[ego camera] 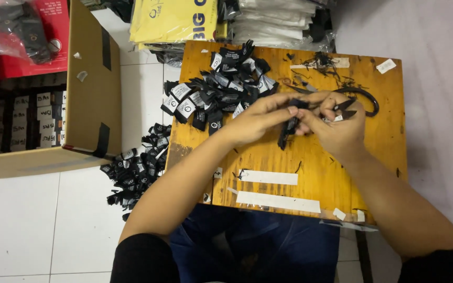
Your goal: The person is using scissors to trim and separate individual black fabric labels from a pile.
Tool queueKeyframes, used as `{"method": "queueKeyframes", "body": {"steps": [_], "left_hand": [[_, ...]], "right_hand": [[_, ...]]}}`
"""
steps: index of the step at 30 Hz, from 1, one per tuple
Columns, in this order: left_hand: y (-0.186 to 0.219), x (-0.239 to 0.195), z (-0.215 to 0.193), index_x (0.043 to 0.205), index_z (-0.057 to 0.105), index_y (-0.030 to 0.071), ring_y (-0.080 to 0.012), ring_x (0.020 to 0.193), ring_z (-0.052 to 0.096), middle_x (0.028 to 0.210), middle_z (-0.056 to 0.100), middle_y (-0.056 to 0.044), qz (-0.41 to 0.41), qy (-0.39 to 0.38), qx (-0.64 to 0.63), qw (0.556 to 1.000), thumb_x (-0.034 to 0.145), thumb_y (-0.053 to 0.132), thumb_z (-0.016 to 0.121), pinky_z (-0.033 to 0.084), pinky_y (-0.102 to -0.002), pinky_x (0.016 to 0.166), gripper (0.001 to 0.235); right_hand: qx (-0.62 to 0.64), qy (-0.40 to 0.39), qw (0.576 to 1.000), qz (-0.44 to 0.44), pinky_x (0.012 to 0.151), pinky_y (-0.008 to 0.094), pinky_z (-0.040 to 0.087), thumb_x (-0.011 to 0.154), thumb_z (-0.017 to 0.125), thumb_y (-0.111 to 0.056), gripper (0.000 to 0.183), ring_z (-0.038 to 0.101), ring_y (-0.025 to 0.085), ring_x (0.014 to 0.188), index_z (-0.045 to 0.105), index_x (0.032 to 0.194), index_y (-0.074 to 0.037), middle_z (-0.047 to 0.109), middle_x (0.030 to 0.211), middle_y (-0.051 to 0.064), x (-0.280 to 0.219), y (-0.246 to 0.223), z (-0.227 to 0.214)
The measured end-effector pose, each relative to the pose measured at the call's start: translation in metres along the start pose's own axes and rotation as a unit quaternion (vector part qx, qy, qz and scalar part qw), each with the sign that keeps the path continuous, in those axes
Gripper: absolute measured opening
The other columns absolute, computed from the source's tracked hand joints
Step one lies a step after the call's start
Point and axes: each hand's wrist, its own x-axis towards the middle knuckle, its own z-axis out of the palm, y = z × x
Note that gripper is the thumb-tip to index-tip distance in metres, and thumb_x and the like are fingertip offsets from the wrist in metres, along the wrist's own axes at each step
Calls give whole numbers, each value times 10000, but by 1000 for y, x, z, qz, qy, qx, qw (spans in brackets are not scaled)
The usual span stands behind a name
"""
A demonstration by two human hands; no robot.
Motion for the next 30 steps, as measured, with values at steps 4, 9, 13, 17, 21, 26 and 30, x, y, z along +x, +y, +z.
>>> {"method": "queueKeyframes", "body": {"steps": [4,9,13,17,21,26,30], "left_hand": [[5,1,-7,1159,439,-116,-255,845,630,931,596,-214,-49,0,-114,992,878,9,407,527,-383,776,309],[3,3,-8,1169,474,-53,-190,819,631,921,632,-140,-14,82,-102,991,805,-60,540,549,-278,693,370],[-6,8,-11,1133,511,-37,-171,812,637,910,645,-141,2,97,-83,992,754,-80,607,541,-239,691,393],[-15,9,-16,1137,508,-25,-207,772,650,878,651,-148,6,128,-113,985,757,-51,629,554,-251,663,400],[-12,8,-12,1152,500,-10,-218,742,651,840,649,-128,9,169,-114,979,802,24,609,561,-282,605,368],[-10,7,-5,1219,421,44,-238,725,649,806,635,-125,47,188,-100,976,829,16,560,569,-311,588,414],[-1,2,-11,1181,460,124,-207,983,567,989,612,-152,88,189,84,974,813,-77,446,465,-296,815,420]], "right_hand": [[-66,28,993,-98,527,254,455,783,695,69,537,630,274,679,241,528,-63,607,804,221,6,14,-5],[-124,37,971,-200,521,276,470,785,684,91,560,624,305,642,250,466,-63,609,819,223,5,17,-8],[-107,29,970,-216,513,279,478,766,702,82,544,615,320,635,275,458,-56,605,821,233,8,15,-5],[-120,13,966,-228,509,305,479,750,704,106,535,601,315,647,275,472,-49,591,833,230,9,9,-3],[-141,21,965,-221,467,276,433,759,719,83,557,578,317,617,260,480,-68,571,734,192,8,13,-5],[-114,16,976,-182,444,254,420,787,681,98,551,581,289,590,260,470,-63,579,706,184,1,21,-4],[-83,17,982,-170,424,239,410,788,661,84,537,567,245,546,256,468,-66,574,689,169,-2,19,-1]]}}
